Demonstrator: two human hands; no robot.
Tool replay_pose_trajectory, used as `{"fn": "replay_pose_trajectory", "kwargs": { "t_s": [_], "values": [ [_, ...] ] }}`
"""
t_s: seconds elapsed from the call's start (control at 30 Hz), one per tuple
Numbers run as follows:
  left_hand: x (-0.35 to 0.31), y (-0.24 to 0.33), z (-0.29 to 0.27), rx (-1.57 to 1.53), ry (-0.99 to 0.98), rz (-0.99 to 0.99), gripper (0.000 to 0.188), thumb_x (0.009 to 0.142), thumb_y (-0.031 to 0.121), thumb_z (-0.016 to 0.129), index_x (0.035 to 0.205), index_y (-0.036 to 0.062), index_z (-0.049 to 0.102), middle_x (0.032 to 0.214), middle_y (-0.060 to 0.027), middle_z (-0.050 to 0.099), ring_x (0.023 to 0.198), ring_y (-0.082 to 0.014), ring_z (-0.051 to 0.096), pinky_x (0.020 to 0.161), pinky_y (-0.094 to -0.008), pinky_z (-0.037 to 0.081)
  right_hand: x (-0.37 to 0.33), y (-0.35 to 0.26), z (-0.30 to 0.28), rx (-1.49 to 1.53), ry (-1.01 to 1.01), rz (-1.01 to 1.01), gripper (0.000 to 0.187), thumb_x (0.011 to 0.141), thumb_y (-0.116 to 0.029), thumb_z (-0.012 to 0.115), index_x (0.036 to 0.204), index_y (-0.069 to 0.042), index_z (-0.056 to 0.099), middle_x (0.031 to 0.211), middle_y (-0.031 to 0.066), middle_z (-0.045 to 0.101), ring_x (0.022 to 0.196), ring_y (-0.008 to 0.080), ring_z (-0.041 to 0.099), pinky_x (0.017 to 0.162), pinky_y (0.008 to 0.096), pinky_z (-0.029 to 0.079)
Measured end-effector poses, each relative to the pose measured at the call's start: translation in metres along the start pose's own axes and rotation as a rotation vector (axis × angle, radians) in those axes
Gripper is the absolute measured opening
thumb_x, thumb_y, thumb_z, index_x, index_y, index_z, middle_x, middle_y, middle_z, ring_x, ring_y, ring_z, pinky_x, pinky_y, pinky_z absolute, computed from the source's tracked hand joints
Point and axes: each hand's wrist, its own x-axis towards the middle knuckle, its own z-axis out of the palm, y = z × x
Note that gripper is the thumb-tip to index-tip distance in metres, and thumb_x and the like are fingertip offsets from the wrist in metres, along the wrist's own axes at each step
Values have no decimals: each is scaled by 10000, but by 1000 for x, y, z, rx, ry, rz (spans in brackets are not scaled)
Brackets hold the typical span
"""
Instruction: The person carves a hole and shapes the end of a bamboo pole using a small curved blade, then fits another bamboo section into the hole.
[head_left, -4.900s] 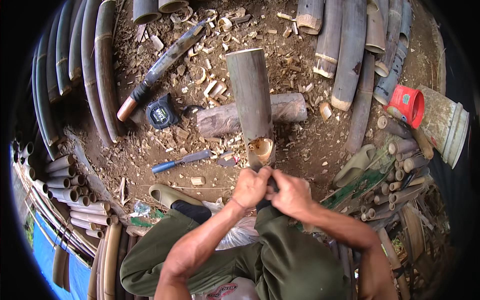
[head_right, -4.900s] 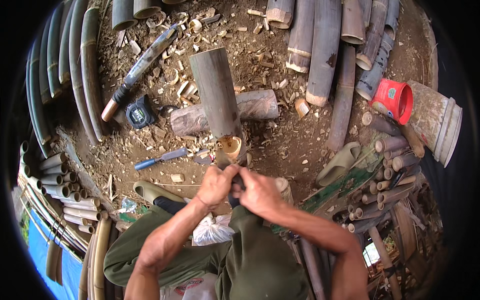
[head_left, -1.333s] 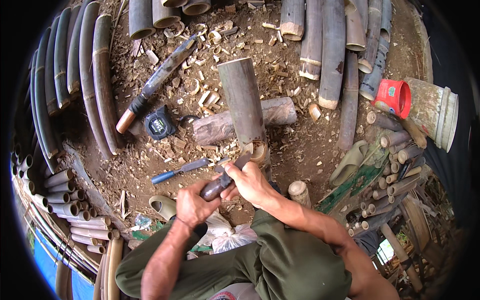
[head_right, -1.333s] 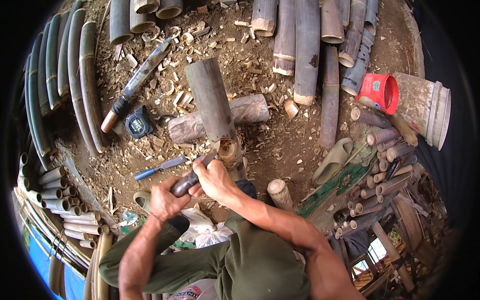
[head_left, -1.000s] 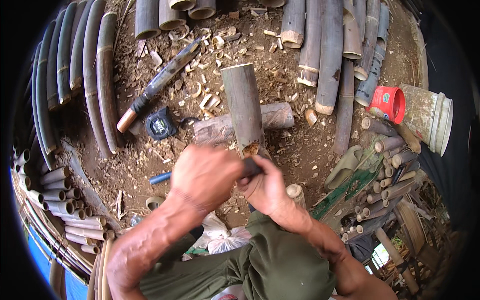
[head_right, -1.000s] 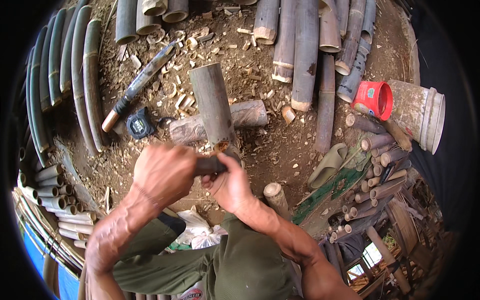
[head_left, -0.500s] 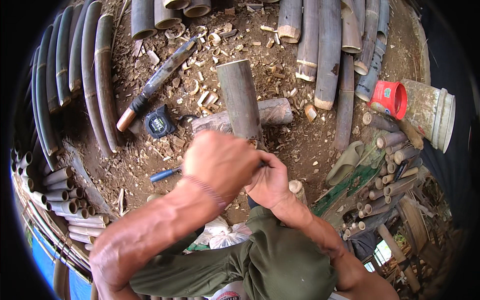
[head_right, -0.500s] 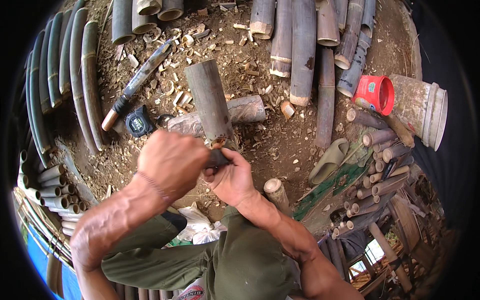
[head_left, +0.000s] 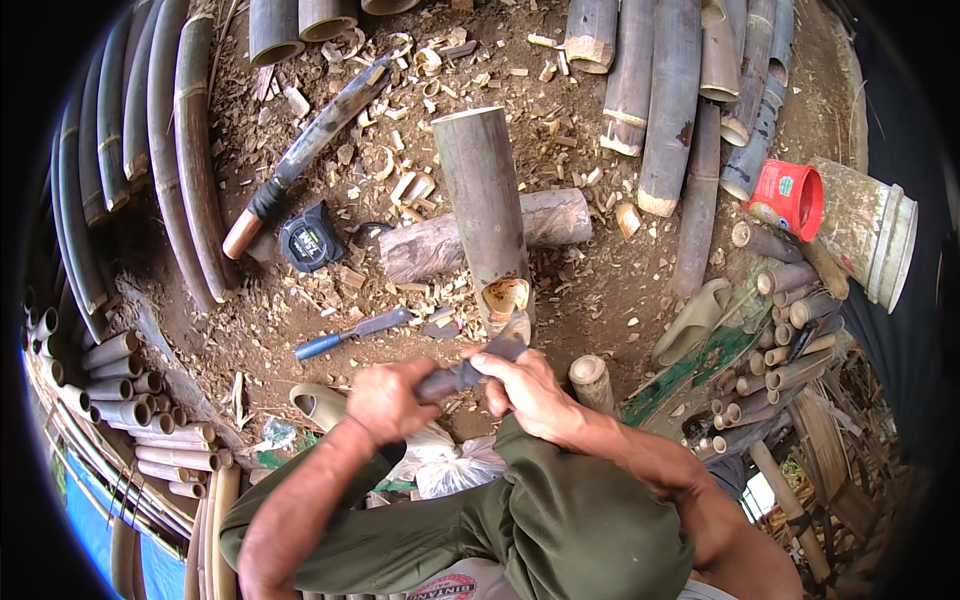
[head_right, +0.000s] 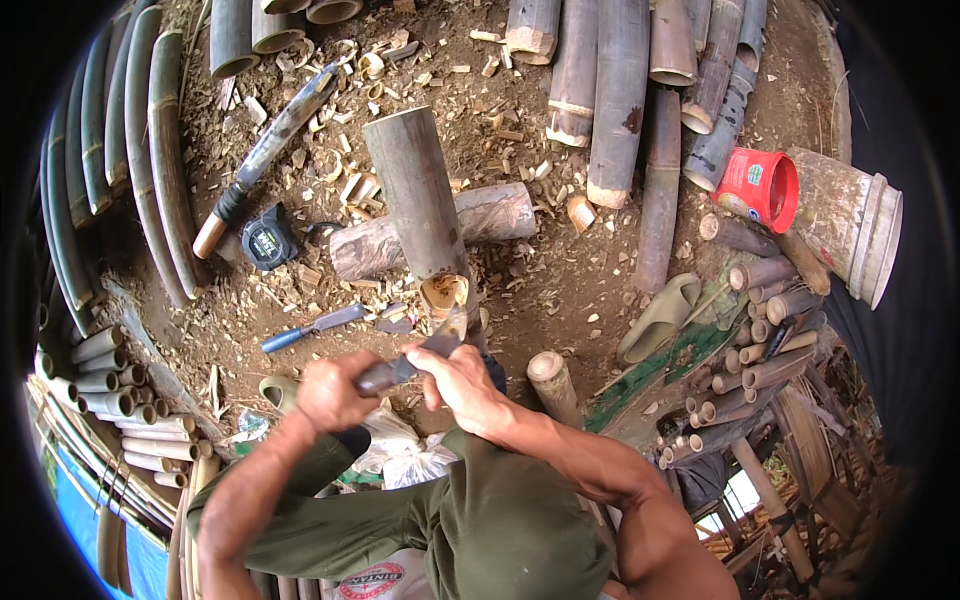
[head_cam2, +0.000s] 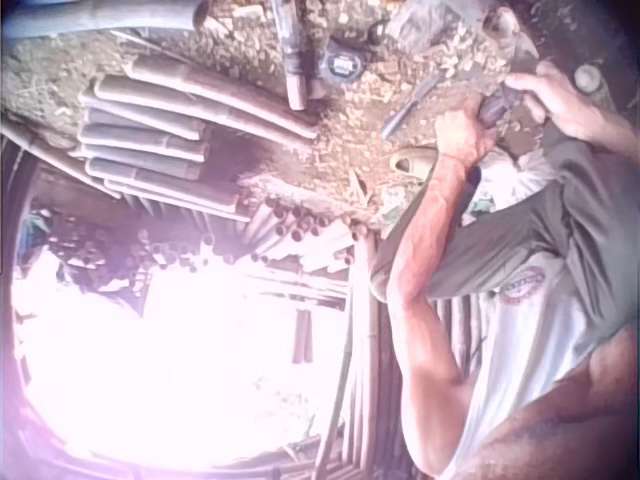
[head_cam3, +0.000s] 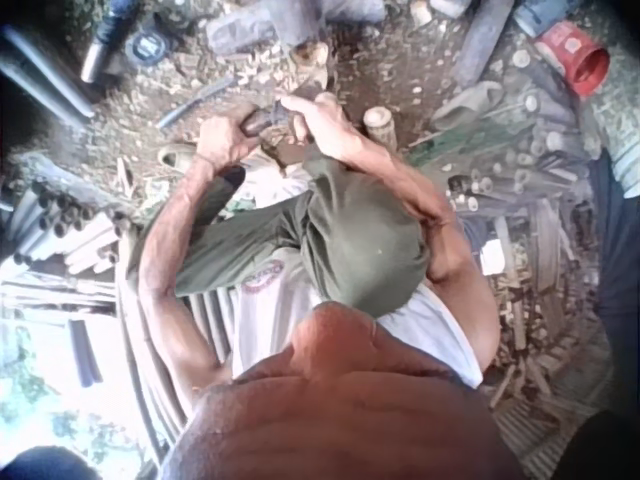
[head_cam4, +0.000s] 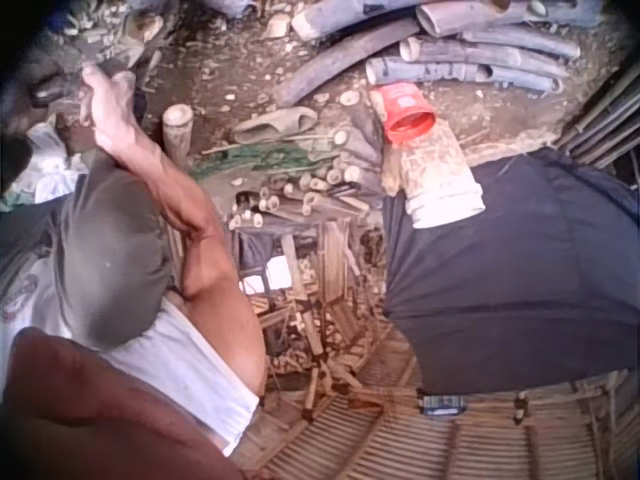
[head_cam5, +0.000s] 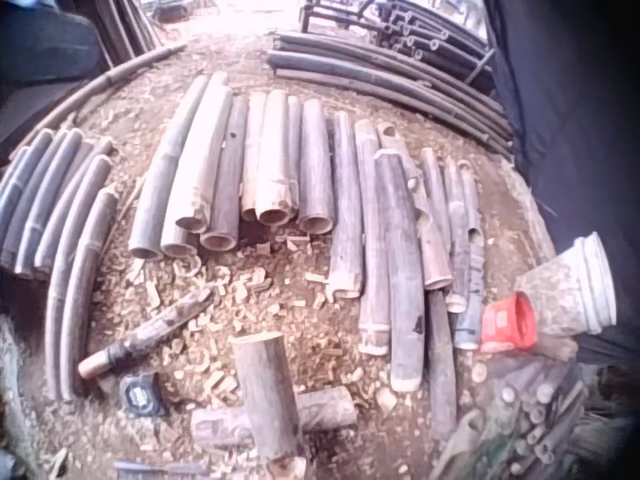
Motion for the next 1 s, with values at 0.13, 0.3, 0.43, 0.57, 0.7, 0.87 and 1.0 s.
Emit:
{"fn": "replay_pose_trajectory", "kwargs": {
  "t_s": [0.13, 0.3, 0.43, 0.57, 0.7, 0.87, 1.0],
  "values": [
    [-7, 50, 83, -345, 78, -188, 416, 728, 226, 721, 1088, 82, 569, 901, -188, 699, 747, -333, 711, 729, -440, 590, -9, 5, -14, -404, 199, -247, 273, 968, -209, 552, 1054, 23, 669, 762, 97, 713, 658, 173, 673, 619, 312, 528],
    [-6, 64, 69, 49, 162, -36, 313, 801, 173, 656, 1051, 59, 505, 832, -162, 662, 684, -314, 696, 649, -449, 569, -5, 23, -27, -207, 155, -304, 295, 1009, -277, 515, 1049, -23, 659, 838, 63, 718, 650, 159, 630, 615, 308, 522],
    [-12, 40, -49, 618, 92, 162, 115, 863, 121, 593, 964, 94, 545, 771, -76, 641, 694, -253, 694, 636, -397, 545, 17, 23, 0, 442, -410, 18, 320, 1025, -263, 529, 1308, -112, 535, 821, 13, 625, 609, 110, 575, 637, 282, 518],
    [7, 38, -87, 477, -222, 160, 185, 819, 148, 628, 969, 76, 546, 837, -122, 678, 735, -303, 701, 642, -422, 549, 16, 15, -2, 514, -486, 27, 310, 1007, -227, 561, 1285, -89, 556, 761, 17, 581, 539, 87, 532, 612, 286, 523],
    [-1, 18, -3, 207, -118, 102, 407, 733, 207, 715, 1065, 89, 512, 781, -137, 672, 676, -318, 693, 639, -453, 571, -1, 10, -12, 98, -83, -78, 247, 964, -210, 597, 1123, -27, 646, 674, -7, 544, 464, 80, 472, 475, 282, 482],
    [-11, 54, 77, -148, 172, 59, 384, 730, 188, 749, 1009, 64, 516, 859, -158, 659, 722, -331, 690, 614, -449, 554, -24, 7, -25, -415, 131, -245, 240, 999, -224, 529, 1045, -27, 658, 823, 35, 695, 502, 93, 559, 470, 264, 472],
    [-18, 42, -14, 378, 278, 196, 157, 770, 80, 630, 888, 95, 527, 741, -59, 570, 683, -222, 643, 607, -360, 501, -17, 6, -17, 195, -298, -127, 246, 1011, -220, 544, 1188, -59, 601, 855, 32, 650, 550, 122, 588, 588, 300, 542]
  ]
}}
